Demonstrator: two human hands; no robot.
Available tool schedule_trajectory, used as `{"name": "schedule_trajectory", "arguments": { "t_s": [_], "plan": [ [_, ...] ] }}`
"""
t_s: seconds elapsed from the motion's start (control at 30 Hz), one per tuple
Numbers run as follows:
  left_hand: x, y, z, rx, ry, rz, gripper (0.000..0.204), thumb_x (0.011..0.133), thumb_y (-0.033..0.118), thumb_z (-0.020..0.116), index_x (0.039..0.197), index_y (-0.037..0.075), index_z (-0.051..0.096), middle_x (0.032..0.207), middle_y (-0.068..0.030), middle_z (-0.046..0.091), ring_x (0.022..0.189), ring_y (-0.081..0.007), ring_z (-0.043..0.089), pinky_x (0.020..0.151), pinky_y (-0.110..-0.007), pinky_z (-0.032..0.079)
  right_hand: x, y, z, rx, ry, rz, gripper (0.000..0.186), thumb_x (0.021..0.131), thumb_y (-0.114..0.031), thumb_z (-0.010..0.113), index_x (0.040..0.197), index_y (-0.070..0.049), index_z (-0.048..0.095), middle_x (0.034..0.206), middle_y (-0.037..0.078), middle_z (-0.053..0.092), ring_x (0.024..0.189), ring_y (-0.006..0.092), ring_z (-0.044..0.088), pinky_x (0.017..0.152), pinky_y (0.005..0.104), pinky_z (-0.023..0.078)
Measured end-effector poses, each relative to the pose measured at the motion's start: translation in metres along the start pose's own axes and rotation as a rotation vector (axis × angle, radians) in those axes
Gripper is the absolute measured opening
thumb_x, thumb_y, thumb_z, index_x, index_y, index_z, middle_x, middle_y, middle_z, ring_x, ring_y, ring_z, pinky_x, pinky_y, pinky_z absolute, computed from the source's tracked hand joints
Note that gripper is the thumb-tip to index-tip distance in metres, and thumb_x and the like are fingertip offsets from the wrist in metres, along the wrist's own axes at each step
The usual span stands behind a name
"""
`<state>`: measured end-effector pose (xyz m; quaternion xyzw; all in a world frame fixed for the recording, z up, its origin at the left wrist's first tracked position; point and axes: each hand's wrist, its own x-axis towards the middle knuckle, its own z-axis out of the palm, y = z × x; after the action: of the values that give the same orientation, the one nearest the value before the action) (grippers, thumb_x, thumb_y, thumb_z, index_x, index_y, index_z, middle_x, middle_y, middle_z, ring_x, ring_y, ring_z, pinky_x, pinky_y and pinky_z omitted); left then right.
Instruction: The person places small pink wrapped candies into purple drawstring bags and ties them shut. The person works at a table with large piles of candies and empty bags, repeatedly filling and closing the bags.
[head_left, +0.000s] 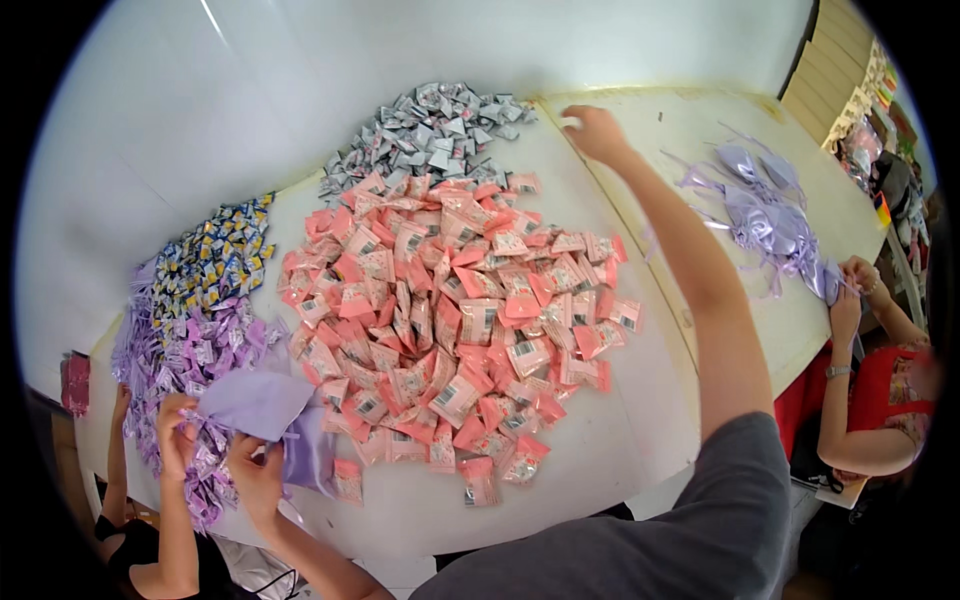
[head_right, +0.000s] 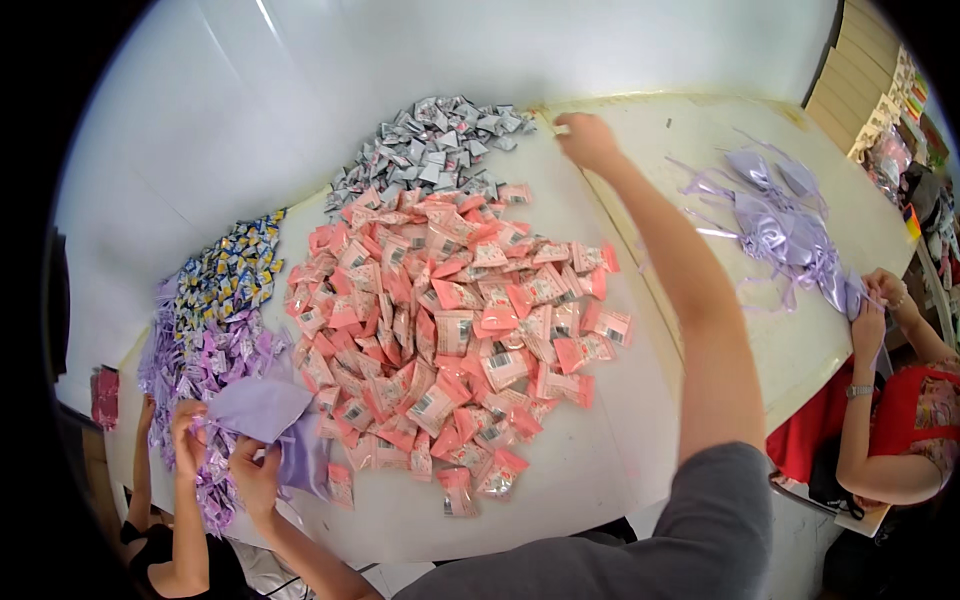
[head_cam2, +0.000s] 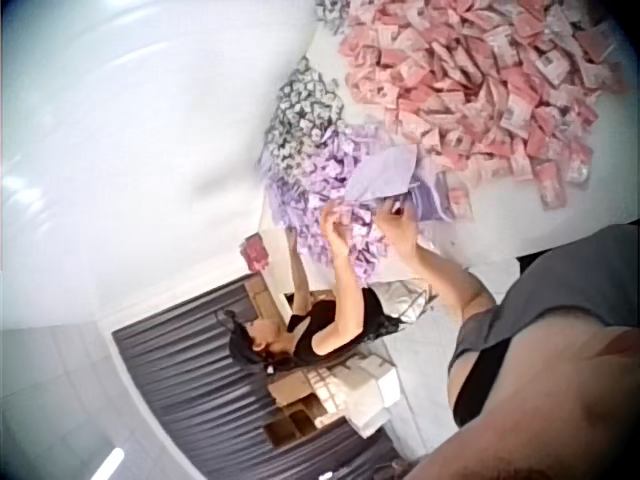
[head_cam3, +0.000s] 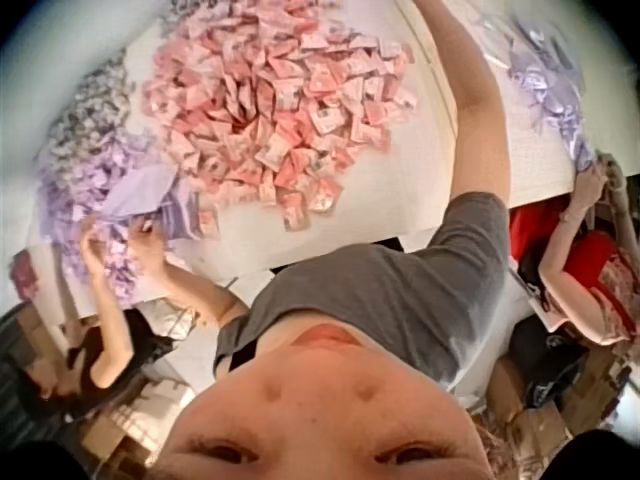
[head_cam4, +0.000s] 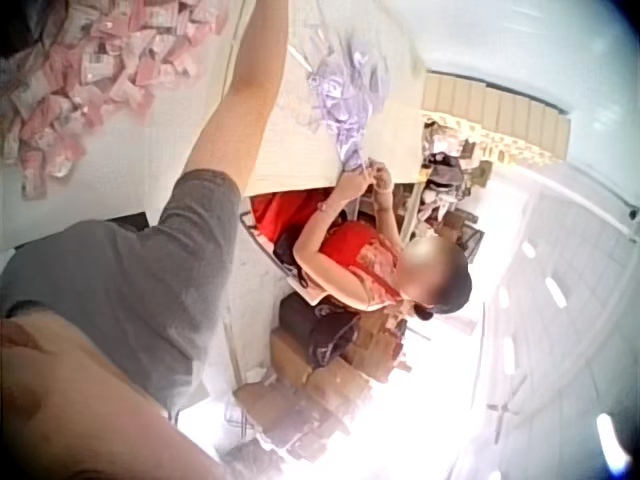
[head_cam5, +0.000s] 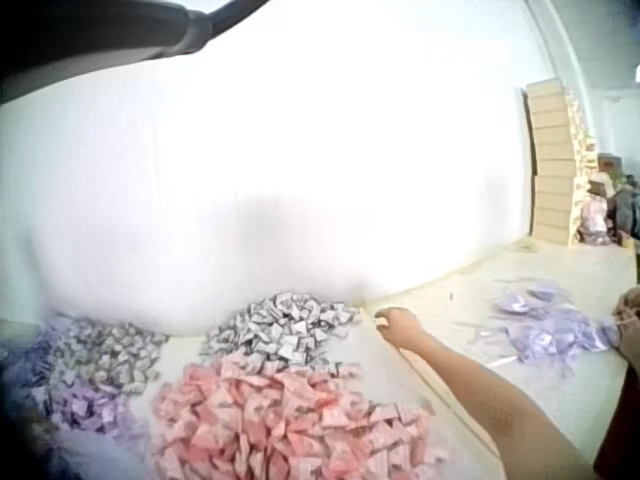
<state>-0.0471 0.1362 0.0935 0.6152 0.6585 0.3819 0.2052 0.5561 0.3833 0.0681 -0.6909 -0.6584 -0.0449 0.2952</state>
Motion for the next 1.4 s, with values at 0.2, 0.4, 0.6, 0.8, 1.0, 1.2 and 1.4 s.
{"name": "schedule_trajectory", "arguments": {
  "t_s": [0.2, 0.4, 0.6, 0.8, 1.0, 1.2, 1.4],
  "plan": [
    [-0.001, -0.035, 0.0, -0.397, -0.058, -0.234, 0.004, 0.065, -0.007, 0.063, 0.068, -0.005, 0.061, 0.072, -0.0052, 0.058, 0.067, -0.0073, 0.053, 0.053, -0.019, 0.035, 0.054, -0.026, 0.108, -0.052, 0.114, 0.286, 0.095, 0.07, -0.047, 0.069, 0.137, 0.002, 0.021, 0.113, 0.019, 0.058, 0.105, 0.0345, 0.054, 0.094, 0.0409, 0.04],
    [0.001, -0.027, -0.007, -0.525, -0.242, -0.121, 0.019, 0.057, -0.009, 0.061, 0.075, -0.005, 0.065, 0.069, -0.0053, 0.055, 0.063, -0.0101, 0.05, 0.055, -0.02, 0.035, 0.032, -0.008, 0.096, 0.254, 0.137, 0.198, 0.092, 0.071, -0.018, 0.07, 0.14, -0.002, 0.011, 0.099, 0.015, 0.063, 0.094, 0.033, 0.058, 0.082, 0.0373, 0.045],
    [0.0, -0.001, -0.01, -0.455, -0.235, 0.062, 0.036, 0.05, -0.015, 0.053, 0.081, -0.003, 0.066, 0.087, -0.004, 0.052, 0.072, -0.0114, 0.047, 0.06, -0.02, 0.034, -0.016, -0.001, 0.045, 0.393, -0.072, -0.051, 0.036, 0.081, -0.015, 0.06, 0.116, -0.008, 0.056, 0.088, 0.012, 0.061, 0.082, 0.0238, 0.059, 0.074, 0.0337, 0.045],
    [-0.017, 0.095, -0.019, 0.031, -0.232, 0.397, 0.042, 0.052, -0.016, 0.055, 0.09, -0.001, 0.065, 0.093, -0.0089, 0.054, 0.072, -0.0155, 0.05, 0.061, -0.022, 0.039, -0.033, -0.06, 0.02, 0.174, -0.6, 0.054, 0.037, 0.078, -0.031, 0.068, 0.095, 0.001, 0.062, 0.077, 0.01, 0.06, 0.066, 0.0163, 0.057, 0.059, 0.0309, 0.045],
    [-0.052, 0.124, -0.003, 0.433, -0.187, 0.28, 0.046, 0.063, -0.008, 0.061, 0.108, 0.001, 0.058, 0.114, -0.0131, 0.05, 0.075, -0.0302, 0.057, 0.065, -0.036, 0.048, -0.051, -0.048, 0.016, 0.799, -0.425, 0.398, 0.032, 0.076, -0.02, 0.07, 0.098, 0.001, 0.057, 0.083, 0.01, 0.062, 0.069, 0.0161, 0.06, 0.058, 0.0293, 0.051],
    [-0.056, 0.106, -0.002, 0.455, -0.136, 0.485, 0.03, 0.069, -0.006, 0.058, 0.098, -0.003, 0.06, 0.105, -0.0157, 0.054, 0.079, -0.0329, 0.058, 0.068, -0.037, 0.047, -0.091, -0.131, -0.071, 1.433, -0.311, 0.222, 0.032, 0.081, -0.004, 0.06, 0.111, 0.003, 0.052, 0.091, 0.012, 0.063, 0.084, 0.0217, 0.064, 0.079, 0.0334, 0.054],
    [-0.085, 0.114, 0.008, 0.311, -0.037, 0.36, 0.039, 0.067, -0.001, 0.063, 0.106, -0.001, 0.056, 0.112, -0.0148, 0.052, 0.081, -0.0315, 0.059, 0.068, -0.036, 0.047, -0.205, -0.334, -0.138, 1.227, -0.866, -0.202, 0.026, 0.079, -0.007, 0.059, 0.102, 0.006, 0.058, 0.089, 0.015, 0.065, 0.08, 0.0196, 0.065, 0.075, 0.0289, 0.053]
  ]
}}
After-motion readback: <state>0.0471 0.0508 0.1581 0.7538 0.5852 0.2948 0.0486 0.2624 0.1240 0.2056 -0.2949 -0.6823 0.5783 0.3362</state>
